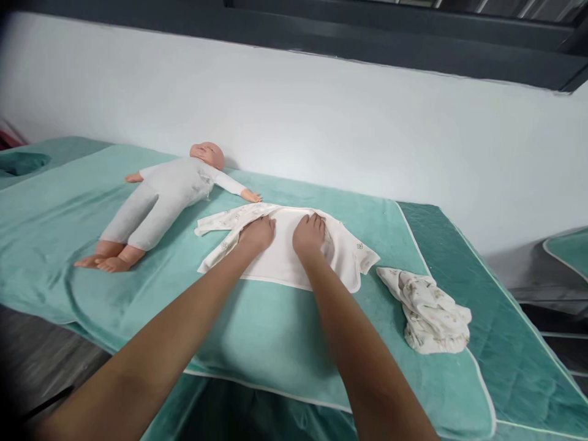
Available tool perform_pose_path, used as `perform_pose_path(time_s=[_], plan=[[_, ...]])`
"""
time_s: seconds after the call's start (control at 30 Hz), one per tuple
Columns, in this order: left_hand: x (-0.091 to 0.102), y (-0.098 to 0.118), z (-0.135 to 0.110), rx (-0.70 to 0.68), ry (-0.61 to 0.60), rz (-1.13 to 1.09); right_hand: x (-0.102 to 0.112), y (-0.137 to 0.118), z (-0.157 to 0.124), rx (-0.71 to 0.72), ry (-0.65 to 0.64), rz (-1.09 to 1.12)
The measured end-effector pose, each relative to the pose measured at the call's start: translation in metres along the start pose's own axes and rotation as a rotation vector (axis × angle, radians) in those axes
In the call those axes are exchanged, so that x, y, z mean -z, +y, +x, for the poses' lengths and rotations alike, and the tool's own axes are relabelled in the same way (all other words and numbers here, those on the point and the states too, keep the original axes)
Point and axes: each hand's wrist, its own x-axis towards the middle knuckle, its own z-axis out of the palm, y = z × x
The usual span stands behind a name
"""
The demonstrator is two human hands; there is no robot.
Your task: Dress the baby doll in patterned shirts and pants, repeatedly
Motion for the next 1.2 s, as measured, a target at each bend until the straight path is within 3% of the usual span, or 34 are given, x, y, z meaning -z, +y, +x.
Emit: perform_pose_path(time_s=[0.13, 0.3, 0.47, 0.63, 0.73, 0.83, 0.97, 1.07, 1.2], plan=[[-0.01, 0.012, -0.027, -0.087, 0.06, 0.064, -0.006, -0.022, -0.01, 0.02, 0.001, 0.005], [-0.016, 0.016, -0.055, -0.17, 0.052, 0.114, -0.002, -0.02, -0.032, 0.054, -0.007, -0.025], [-0.011, 0.01, -0.084, -0.211, 0.056, 0.074, 0.002, -0.013, -0.063, 0.13, -0.03, -0.058], [-0.008, -0.01, -0.126, -0.333, 0.173, -0.081, 0.001, -0.008, -0.085, 0.253, -0.015, 0.066], [-0.001, -0.033, -0.143, -0.384, 0.386, -0.253, 0.0, -0.015, -0.072, 0.216, -0.027, 0.334], [0.007, -0.056, -0.148, -0.204, 0.558, -0.253, -0.004, -0.034, -0.042, 0.073, -0.095, 0.67], [0.014, -0.08, -0.145, -0.01, 0.499, -0.159, -0.011, -0.066, -0.003, 0.003, -0.119, 0.806], [0.016, -0.091, -0.143, -0.034, 0.466, -0.177, -0.014, -0.076, 0.009, 0.017, -0.102, 0.828], [0.018, -0.098, -0.144, -0.036, 0.49, -0.268, -0.013, -0.069, 0.009, 0.081, -0.123, 0.936]])
